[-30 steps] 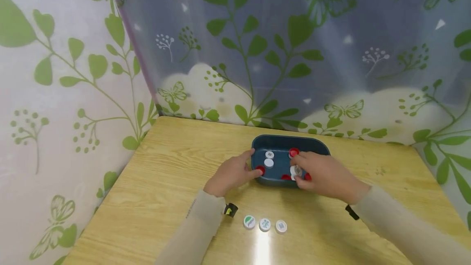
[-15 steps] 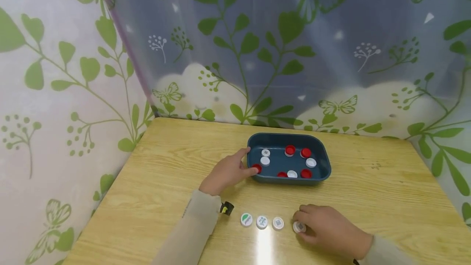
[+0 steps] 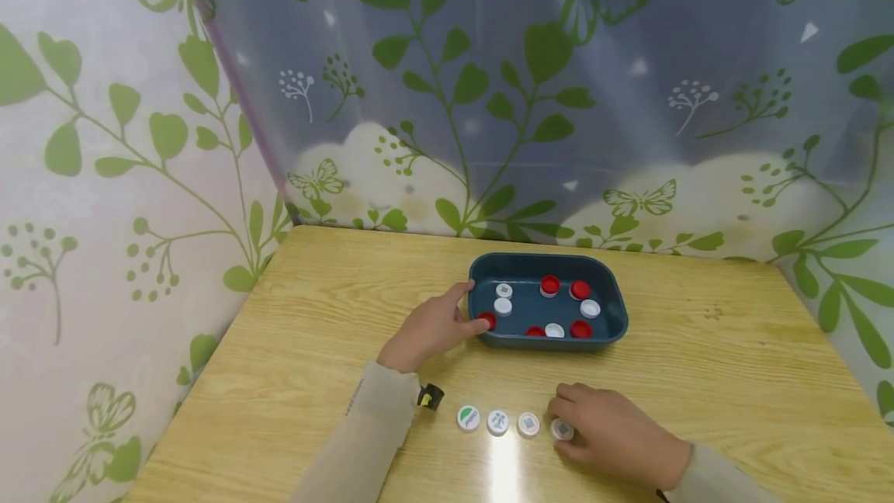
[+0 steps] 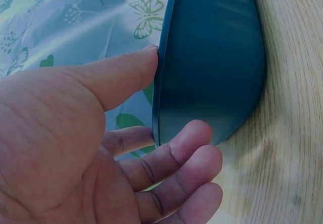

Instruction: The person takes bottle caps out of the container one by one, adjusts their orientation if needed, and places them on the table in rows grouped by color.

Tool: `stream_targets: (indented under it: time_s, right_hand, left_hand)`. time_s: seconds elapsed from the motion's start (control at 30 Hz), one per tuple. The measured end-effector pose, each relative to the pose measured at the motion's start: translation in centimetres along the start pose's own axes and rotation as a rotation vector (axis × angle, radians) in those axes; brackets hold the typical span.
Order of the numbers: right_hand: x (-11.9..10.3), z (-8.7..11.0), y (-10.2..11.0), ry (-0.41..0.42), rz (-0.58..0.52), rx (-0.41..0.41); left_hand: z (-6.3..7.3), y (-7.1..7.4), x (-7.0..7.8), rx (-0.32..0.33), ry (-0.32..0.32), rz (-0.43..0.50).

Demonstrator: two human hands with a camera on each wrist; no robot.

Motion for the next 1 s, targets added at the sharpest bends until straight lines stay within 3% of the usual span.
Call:
stream_targets:
  time_s: [0.9, 1.0]
  right_hand:
    - [0.0, -0.2, -0.1, -0.045, -0.031, -0.042]
    - [0.3, -0.3, 1.0, -0.025, 0.004, 0.008]
  left_hand:
    - [0.1, 0.1, 0.1, -0.002, -0.015, 0.011]
    - [0.2, 0.2, 0.1, -0.009, -0.014, 0.005]
Point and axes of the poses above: each hand's wrist, its own z-axis away from the middle knuckle, its own y-axis out of the back of the hand, x = y × z, the point moved 1 cm from there along -z, towards the middle knuckle, and after that the axes turned 14 degrees about x, right-handed, at the moved point
